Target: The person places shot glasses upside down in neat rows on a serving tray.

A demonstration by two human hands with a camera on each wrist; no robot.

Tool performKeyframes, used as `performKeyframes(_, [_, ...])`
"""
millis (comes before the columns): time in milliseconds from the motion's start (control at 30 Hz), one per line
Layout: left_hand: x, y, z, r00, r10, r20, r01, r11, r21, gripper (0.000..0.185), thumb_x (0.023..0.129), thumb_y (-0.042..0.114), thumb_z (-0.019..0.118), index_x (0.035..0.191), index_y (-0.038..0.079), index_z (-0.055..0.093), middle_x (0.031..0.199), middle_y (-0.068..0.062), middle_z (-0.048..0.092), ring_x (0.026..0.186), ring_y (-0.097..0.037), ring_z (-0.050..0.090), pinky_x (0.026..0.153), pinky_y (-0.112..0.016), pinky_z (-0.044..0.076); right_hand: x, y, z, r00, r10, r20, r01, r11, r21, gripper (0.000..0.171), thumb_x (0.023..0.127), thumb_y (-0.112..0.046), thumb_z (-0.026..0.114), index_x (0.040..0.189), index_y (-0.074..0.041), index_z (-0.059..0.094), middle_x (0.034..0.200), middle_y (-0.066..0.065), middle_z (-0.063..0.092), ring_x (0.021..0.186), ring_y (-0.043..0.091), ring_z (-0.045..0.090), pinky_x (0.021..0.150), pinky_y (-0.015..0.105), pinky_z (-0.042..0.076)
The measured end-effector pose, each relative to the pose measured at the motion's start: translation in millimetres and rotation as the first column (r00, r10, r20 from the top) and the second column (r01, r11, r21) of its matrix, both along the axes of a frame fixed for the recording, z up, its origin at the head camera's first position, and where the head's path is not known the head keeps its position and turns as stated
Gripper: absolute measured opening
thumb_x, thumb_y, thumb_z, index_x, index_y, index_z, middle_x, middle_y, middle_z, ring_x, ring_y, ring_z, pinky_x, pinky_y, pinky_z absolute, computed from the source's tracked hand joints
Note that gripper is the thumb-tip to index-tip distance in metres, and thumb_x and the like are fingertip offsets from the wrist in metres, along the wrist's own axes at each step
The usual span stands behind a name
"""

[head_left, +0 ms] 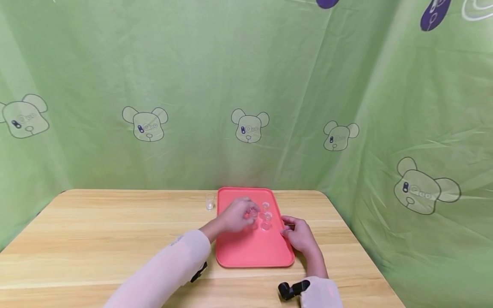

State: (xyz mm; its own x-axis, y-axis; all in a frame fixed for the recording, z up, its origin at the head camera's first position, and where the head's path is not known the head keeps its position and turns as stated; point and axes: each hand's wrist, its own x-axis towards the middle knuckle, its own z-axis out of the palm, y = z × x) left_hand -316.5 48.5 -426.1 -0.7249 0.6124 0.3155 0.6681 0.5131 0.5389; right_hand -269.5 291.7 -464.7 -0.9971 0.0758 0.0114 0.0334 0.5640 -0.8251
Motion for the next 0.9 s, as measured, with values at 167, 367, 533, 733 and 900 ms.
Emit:
performKeyframes(167, [1.0,2.3,-2.7,1.0,-0.004,-0.026,0.002,0.999,-0.041,0.03,0.091,0.005,0.072,0.12,0.004,0.072,0.112,-0.004,0.067,0.099,-0.016,0.062,0.087,-0.022,0.053,-0.6,-0.1,-0.3,1.0,0.01,-0.011,-0.01,1.0,0.005,0.047,0.094,0.008,0.061,0.14,0.006,0.057,0.109,0.017,0.067,0.094,0.025,0.061,0.077,0.032,0.057])
performKeyframes(367, [2.9,4.3,-4.0,0.999,0.018,-0.035,-0.02,0.998,-0.066,0.028,0.091,0.006,0.072,0.12,0.006,0.072,0.113,-0.003,0.067,0.104,-0.015,0.062,0.092,-0.024,0.053,-1.0,-0.5,-0.5,1.0,0.005,-0.015,-0.005,1.0,0.0,0.047,0.093,0.008,0.061,0.14,0.005,0.057,0.11,0.018,0.068,0.094,0.025,0.062,0.077,0.031,0.057])
performKeyframes(533, [4.1,5.4,-4.7,0.997,0.022,-0.078,-0.028,0.996,-0.084,0.028,0.091,0.004,0.07,0.119,0.006,0.073,0.115,-0.003,0.069,0.112,-0.018,0.063,0.102,-0.03,0.05,0.4,-1.2,1.6,1.0,0.006,-0.006,-0.006,1.0,0.0,0.047,0.094,0.008,0.061,0.14,0.005,0.057,0.11,0.018,0.067,0.094,0.025,0.061,0.077,0.031,0.057])
performKeyframes(733, [6.2,6.7,-2.7,0.996,0.027,-0.09,-0.035,0.995,-0.09,0.027,0.092,0.004,0.071,0.119,0.007,0.073,0.115,-0.004,0.07,0.112,-0.019,0.064,0.102,-0.031,0.051,1.3,-1.4,1.4,1.0,0.003,-0.01,-0.003,1.0,0.012,0.047,0.094,0.008,0.061,0.14,0.005,0.057,0.113,0.019,0.068,0.096,0.026,0.062,0.078,0.032,0.057])
performKeyframes(900, [7.3,6.1,-2.5,0.995,0.034,-0.09,-0.042,0.995,-0.093,0.027,0.093,0.005,0.071,0.119,0.007,0.073,0.114,-0.004,0.069,0.11,-0.018,0.064,0.1,-0.029,0.052,0.8,-1.0,0.5,1.0,0.0,-0.006,0.0,1.0,0.01,0.047,0.094,0.008,0.061,0.141,0.004,0.057,0.113,0.018,0.068,0.095,0.025,0.062,0.078,0.032,0.058])
